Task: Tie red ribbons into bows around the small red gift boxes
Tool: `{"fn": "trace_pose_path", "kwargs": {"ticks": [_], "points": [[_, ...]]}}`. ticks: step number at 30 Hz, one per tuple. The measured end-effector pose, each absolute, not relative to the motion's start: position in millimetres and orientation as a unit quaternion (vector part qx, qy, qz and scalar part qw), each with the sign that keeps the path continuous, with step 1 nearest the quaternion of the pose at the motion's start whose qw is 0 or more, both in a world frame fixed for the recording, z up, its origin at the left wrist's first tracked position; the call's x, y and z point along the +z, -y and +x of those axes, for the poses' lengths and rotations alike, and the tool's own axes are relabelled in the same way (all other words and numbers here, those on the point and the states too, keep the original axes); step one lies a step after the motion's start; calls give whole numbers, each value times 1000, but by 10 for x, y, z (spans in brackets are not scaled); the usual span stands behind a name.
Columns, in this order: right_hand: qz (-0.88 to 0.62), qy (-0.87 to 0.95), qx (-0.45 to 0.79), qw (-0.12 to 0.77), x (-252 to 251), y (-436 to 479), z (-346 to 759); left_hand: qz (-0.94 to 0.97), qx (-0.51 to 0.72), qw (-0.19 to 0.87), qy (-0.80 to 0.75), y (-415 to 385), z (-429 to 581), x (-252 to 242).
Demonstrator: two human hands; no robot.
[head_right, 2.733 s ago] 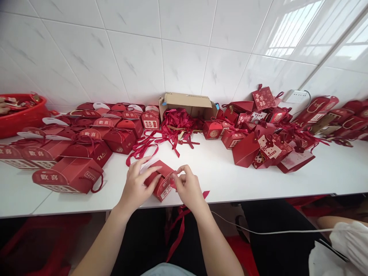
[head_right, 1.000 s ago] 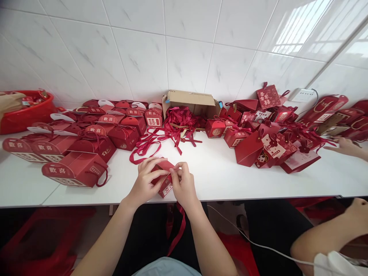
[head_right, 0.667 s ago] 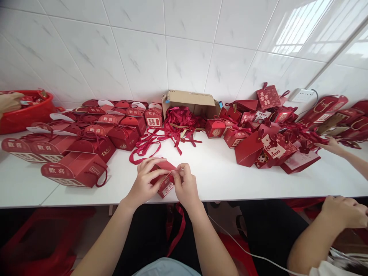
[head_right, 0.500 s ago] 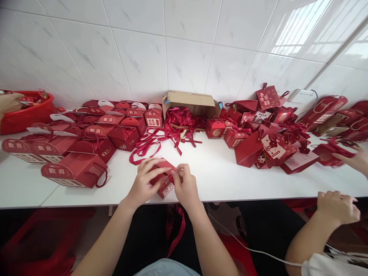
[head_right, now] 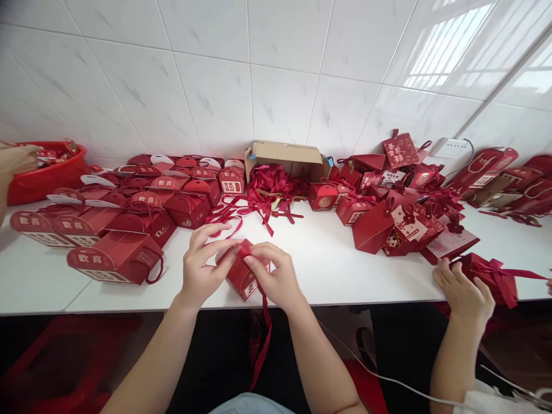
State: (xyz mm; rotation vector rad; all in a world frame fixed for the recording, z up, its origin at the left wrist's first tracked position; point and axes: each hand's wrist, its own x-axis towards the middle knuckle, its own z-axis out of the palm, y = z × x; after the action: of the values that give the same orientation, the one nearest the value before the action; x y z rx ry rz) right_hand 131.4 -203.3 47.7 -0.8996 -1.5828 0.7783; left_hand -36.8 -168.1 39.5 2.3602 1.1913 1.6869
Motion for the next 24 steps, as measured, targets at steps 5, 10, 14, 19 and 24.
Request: {"fn": "trace_pose_path", "kwargs": {"ticks": [5, 10, 14, 19, 24], "points": [[-234, 571, 230, 753, 963, 2434, 1549, 697, 491, 137, -504, 1695, -518, 158], [-311, 612, 236, 688, 1016, 2340, 1493, 616, 486, 251, -567, 1773, -556, -11], [-461, 734, 285, 409, 723, 1916, 1217, 596, 494, 299, -558, 1850, -525, 26], [-516, 776, 253, 261, 529, 1687, 1063, 592, 498, 327, -543, 1903, -523, 46], [-533, 791, 225, 201, 571, 1704, 1058, 594, 496, 331, -539, 1944, -507, 86]]}}
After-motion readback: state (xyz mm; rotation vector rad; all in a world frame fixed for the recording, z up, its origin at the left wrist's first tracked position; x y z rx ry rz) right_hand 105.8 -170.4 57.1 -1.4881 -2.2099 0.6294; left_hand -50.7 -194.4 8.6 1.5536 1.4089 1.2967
